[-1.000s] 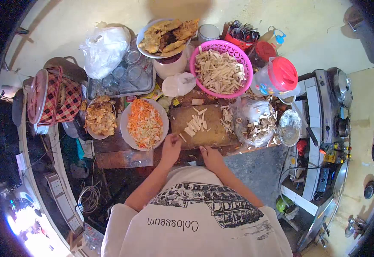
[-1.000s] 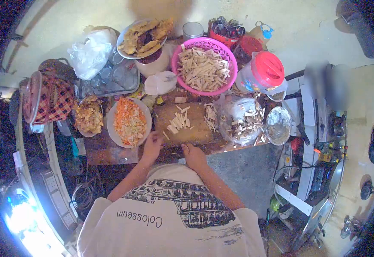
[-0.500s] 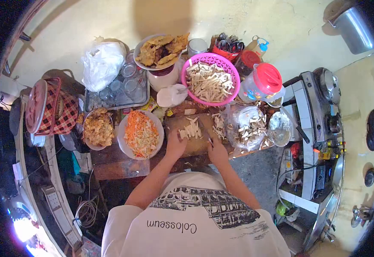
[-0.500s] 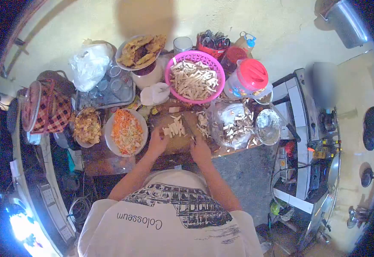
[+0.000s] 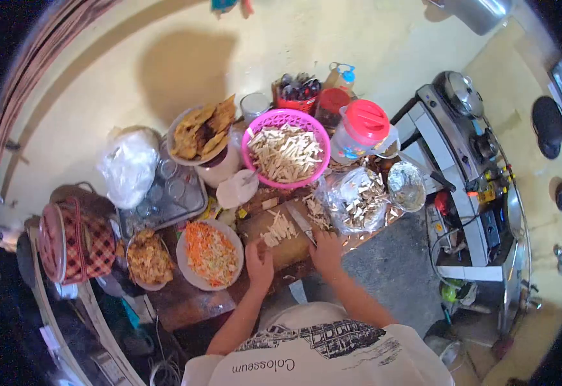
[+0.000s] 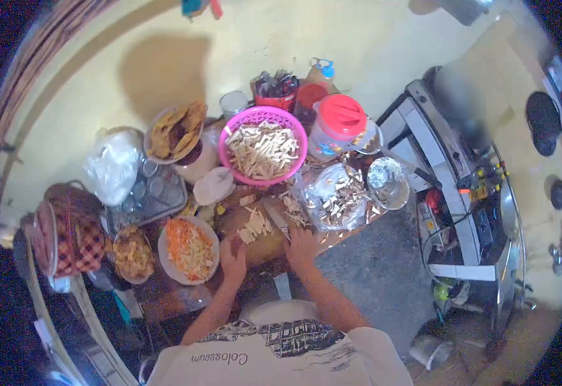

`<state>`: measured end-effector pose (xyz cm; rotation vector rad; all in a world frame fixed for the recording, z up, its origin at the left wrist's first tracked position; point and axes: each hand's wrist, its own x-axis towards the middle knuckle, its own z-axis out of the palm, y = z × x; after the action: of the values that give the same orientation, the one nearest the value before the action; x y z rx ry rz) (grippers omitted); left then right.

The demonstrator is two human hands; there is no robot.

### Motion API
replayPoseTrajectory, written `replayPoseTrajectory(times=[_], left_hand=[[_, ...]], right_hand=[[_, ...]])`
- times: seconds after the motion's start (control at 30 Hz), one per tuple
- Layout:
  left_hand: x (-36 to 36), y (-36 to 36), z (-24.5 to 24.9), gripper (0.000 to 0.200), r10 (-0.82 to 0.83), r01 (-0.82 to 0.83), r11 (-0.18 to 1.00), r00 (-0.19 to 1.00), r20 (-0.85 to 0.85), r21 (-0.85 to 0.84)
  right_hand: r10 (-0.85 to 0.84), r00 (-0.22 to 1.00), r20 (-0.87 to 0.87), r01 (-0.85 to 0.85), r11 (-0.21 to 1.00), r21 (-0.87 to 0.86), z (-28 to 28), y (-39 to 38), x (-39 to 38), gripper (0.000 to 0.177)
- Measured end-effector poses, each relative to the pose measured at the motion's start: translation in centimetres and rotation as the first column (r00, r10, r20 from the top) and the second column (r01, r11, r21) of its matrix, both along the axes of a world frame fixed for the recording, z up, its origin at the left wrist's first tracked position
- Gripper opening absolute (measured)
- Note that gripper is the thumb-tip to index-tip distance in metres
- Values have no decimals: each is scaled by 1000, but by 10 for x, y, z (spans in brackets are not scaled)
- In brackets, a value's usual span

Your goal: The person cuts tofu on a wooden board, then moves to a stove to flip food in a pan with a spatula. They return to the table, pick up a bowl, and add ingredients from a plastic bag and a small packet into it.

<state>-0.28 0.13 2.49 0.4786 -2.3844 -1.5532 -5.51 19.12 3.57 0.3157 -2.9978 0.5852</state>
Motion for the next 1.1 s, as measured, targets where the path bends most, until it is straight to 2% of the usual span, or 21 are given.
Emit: replayPoseTrajectory(times=[0.13, 0.2, 0.27, 0.33, 0.4, 0.47, 0.53, 0.57, 0.6, 0.7, 0.8, 0.83, 0.9, 1.0, 1.07, 1.1], left_hand=[[21, 3, 4, 29, 34, -34, 998, 999, 7, 56], [30, 15, 13, 26, 42, -43, 983, 999, -10, -180], [35, 42, 23, 23, 66, -75, 993, 993, -99, -88], [40, 67, 17, 22, 12, -16, 979, 1000, -19, -203], [45, 99, -10, 21, -43, 38, 988, 998, -34, -148], [36, 154, -15, 20, -159, 152, 980, 986, -41, -132], [36, 213, -2, 19, -315, 303, 937, 948, -49, -174], [36, 247, -6, 19, -338, 334, 941, 939, -70, -54], [37, 282, -4, 19, -419, 415, 907, 905, -68, -67], [35, 390, 7, 20, -648, 636, 760, 759, -69, -136], [34, 488, 5, 21, -873, 845, 483, 444, -203, -230], [35, 519, 8, 22, -925, 910, 377, 360, -124, -172], [37, 574, 12, 24, -987, 987, 157, 158, 21, -34], [28, 643, -31, 25, -979, 989, -102, -81, 189, -105], [16, 682, -57, 30, -907, 953, -247, -164, 388, -175], [5, 696, -90, 32, -865, 926, -323, -205, 459, -194]], right_hand=[[-10, 990, -142, 2, 999, -54, 10, 19, 6, 36], [-50, 983, -179, 30, 993, -114, 14, 46, 17, 34], [-127, 977, -170, 95, 978, -185, 3, 95, 47, 29], [-220, 961, -169, 196, 969, -148, -48, 163, 92, 22], [-409, 903, 130, 423, 899, -111, -87, 241, 147, 19], [-664, 671, 331, 648, 741, 173, -121, 313, 215, 21], [-752, 414, 513, 692, 626, 359, -142, 382, 285, 25], [-785, 280, 553, 721, 552, 419, -145, 412, 318, 29], [-798, 139, 587, 735, 480, 478, -146, 435, 348, 32], [-823, -145, 549, 759, 264, 596, -154, 493, 423, 42], [-764, -312, 565, 857, 30, 514, -140, 521, 455, 44], [-717, -329, 614, 869, 24, 494, -111, 524, 446, 46], [-682, -392, 617, 870, -58, 489, -118, 532, 447, 46], [-625, -413, 662, 882, -92, 462, -127, 540, 438, 43], [-566, -434, 701, 878, -94, 469, -148, 551, 443, 39], [-566, -371, 737, 876, 51, 480, -175, 559, 452, 38]])
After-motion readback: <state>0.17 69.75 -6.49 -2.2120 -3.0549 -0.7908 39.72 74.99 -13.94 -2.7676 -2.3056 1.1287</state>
